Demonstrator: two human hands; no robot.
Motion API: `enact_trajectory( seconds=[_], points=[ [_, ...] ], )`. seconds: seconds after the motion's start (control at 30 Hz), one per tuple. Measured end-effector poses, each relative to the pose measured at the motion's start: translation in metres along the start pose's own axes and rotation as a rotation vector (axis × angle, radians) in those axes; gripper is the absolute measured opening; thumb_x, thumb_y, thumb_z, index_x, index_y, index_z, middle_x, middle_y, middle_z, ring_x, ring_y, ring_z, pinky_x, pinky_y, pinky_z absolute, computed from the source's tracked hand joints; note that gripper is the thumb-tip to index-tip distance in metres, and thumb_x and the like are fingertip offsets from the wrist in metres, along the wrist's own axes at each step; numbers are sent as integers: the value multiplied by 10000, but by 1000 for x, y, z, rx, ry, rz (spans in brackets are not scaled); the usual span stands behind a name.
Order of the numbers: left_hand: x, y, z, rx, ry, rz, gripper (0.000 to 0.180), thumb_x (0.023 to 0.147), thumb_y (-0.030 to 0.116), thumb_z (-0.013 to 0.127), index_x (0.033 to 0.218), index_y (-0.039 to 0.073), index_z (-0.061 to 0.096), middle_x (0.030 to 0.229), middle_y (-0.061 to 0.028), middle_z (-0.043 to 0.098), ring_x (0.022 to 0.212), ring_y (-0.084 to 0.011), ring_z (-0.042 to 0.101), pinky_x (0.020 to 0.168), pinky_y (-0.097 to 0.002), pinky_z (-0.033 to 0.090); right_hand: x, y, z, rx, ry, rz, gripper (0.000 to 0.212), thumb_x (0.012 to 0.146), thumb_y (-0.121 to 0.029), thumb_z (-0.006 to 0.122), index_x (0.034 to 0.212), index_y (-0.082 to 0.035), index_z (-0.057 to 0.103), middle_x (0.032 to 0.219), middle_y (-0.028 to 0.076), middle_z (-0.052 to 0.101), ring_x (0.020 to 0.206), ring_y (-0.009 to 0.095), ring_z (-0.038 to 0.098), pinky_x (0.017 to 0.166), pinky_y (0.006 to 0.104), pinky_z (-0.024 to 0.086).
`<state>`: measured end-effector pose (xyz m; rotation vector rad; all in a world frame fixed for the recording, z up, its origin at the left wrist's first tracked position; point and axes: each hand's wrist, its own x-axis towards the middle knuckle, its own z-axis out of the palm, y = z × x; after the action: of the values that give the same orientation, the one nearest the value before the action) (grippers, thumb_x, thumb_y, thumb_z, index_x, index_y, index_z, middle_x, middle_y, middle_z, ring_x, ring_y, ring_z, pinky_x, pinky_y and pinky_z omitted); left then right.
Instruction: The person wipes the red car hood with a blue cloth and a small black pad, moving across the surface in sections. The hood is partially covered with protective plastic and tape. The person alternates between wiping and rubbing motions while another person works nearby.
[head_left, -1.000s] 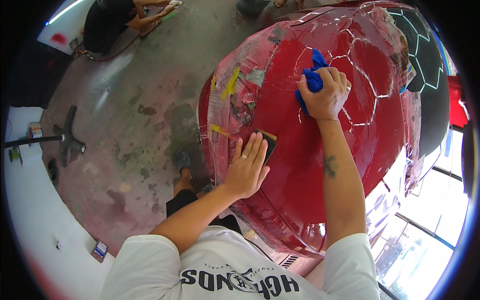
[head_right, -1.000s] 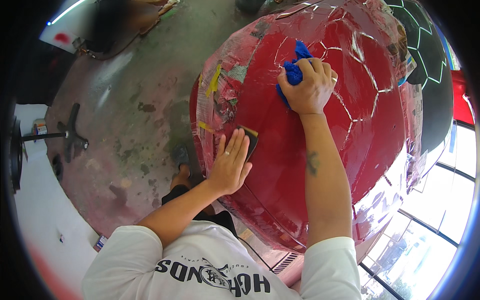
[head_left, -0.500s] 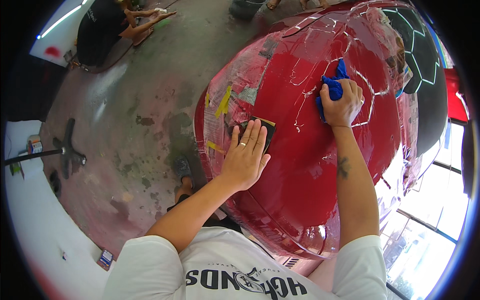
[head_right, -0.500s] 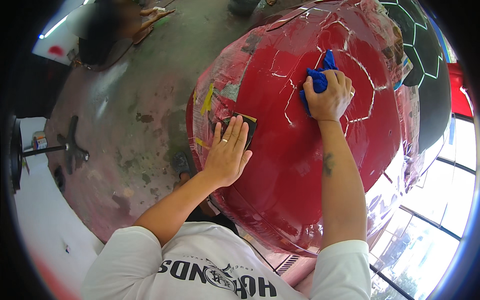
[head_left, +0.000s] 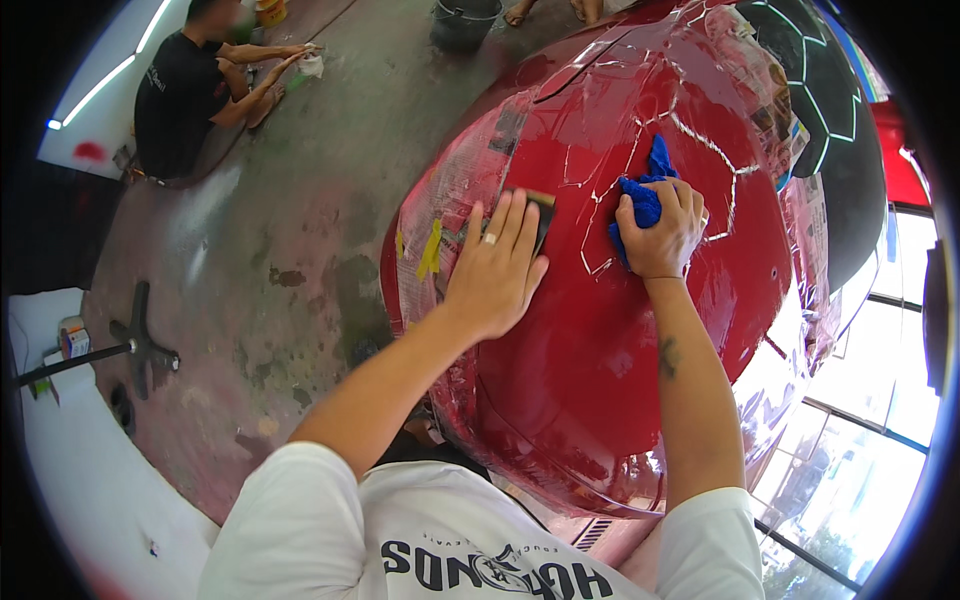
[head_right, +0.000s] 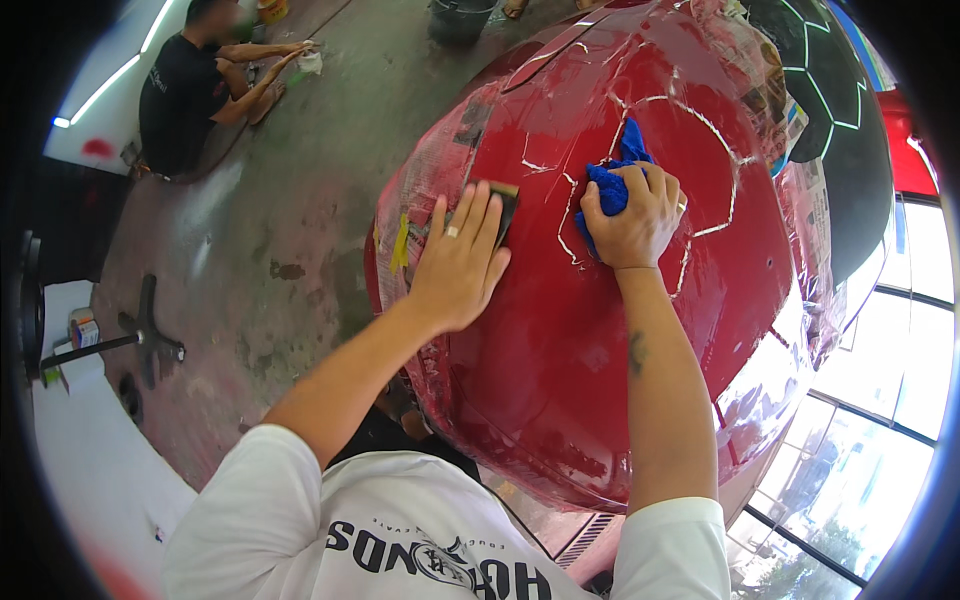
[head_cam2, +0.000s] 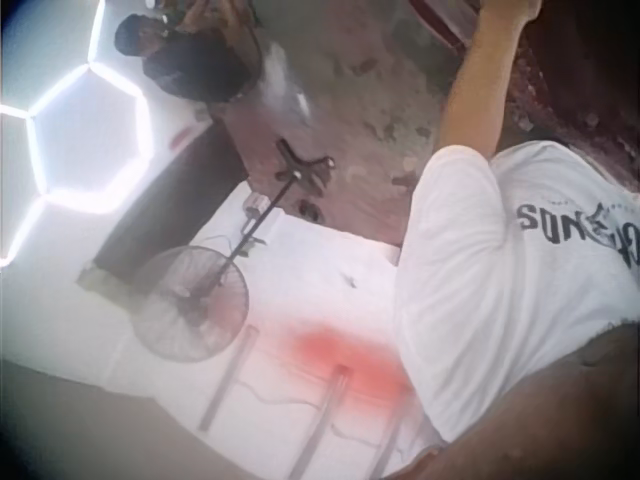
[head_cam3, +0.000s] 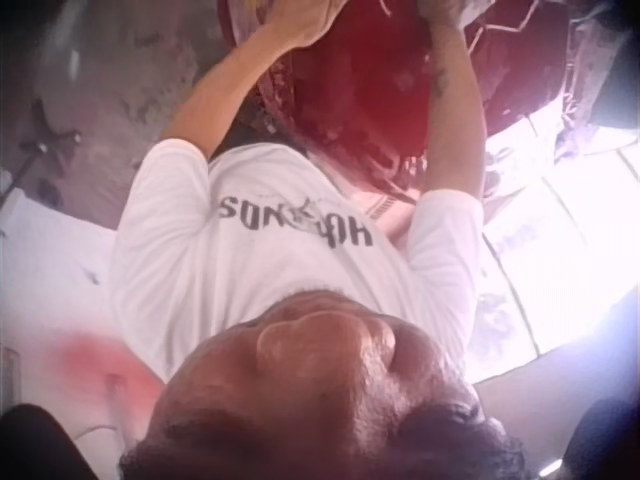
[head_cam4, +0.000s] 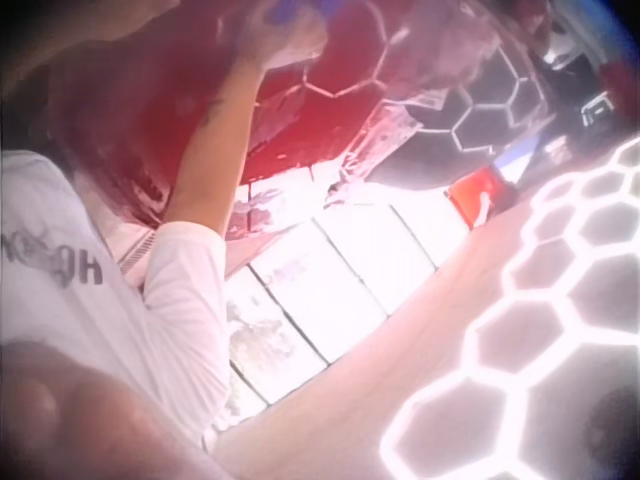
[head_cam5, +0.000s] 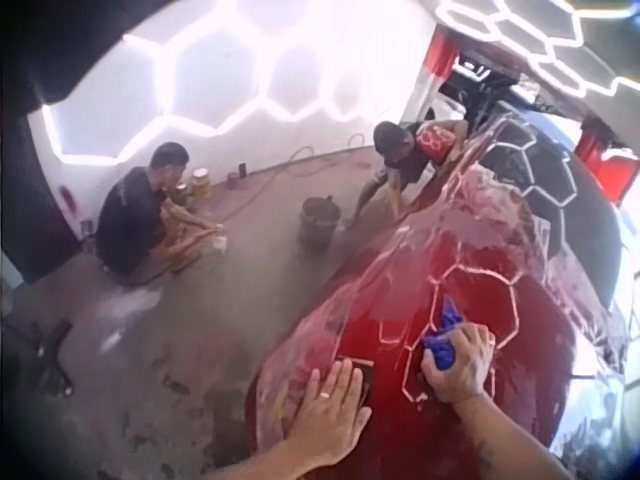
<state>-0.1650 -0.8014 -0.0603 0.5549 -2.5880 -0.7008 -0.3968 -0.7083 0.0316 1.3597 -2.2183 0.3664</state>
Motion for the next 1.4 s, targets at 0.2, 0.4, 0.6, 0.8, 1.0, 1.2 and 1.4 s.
enact_trajectory(
  seconds=[0.2,0.4,0.6,0.8,1.0,1.2,1.4],
  points=[
    [72,-19,2,14,87,2,661,1126,349,457,1596,-109,382,1704,-312,331,1599,-440,307,1301,-626,197,0,-1,2,20,3,-21,274,761,-319,838,965,-156,757,1138,57,707,1130,309,627,1005,489,456],
    [-28,13,-8,-99,-132,27,697,1114,332,466,1626,-116,319,1724,-339,258,1624,-479,236,1309,-647,148,-1,4,-3,25,9,11,268,759,-310,834,965,-157,756,1132,71,705,1118,318,626,1003,488,462],
    [128,-49,-1,55,66,67,634,1146,356,402,1619,-66,374,1704,-266,371,1606,-410,315,1298,-642,189,6,-9,2,68,-5,-17,267,778,-319,828,974,-152,757,1132,80,706,1120,325,630,1014,492,456],
    [-21,19,0,-136,-83,66,734,1109,312,478,1665,-100,235,1752,-313,215,1645,-454,195,1315,-636,143,1,-4,-11,-6,-16,65,299,847,-366,799,1055,-155,755,1202,92,689,1176,326,617,1041,502,435],
    [-101,17,-34,-497,-247,15,553,1163,345,403,1586,-8,453,1651,-229,450,1566,-374,389,1308,-562,220,-2,-13,-21,-273,-32,145,749,956,-540,749,1592,-220,517,1650,191,433,1524,425,390,1247,608,288],
    [-74,21,-106,-1312,-409,-290,459,1195,404,380,1362,54,626,1281,-51,662,1207,-158,619,1074,-394,516,-109,-91,-114,1185,-485,561,932,966,-452,814,1685,-94,343,1615,172,503,1481,340,490,1206,508,408],
    [-81,57,-109,-1031,-610,-240,501,1127,420,576,1505,95,527,1391,-123,625,1188,-215,650,983,-396,579,-218,-141,-150,1170,-223,897,234,1009,-155,759,1171,14,749,1026,37,747,911,106,680,789,279,577]
  ],
)
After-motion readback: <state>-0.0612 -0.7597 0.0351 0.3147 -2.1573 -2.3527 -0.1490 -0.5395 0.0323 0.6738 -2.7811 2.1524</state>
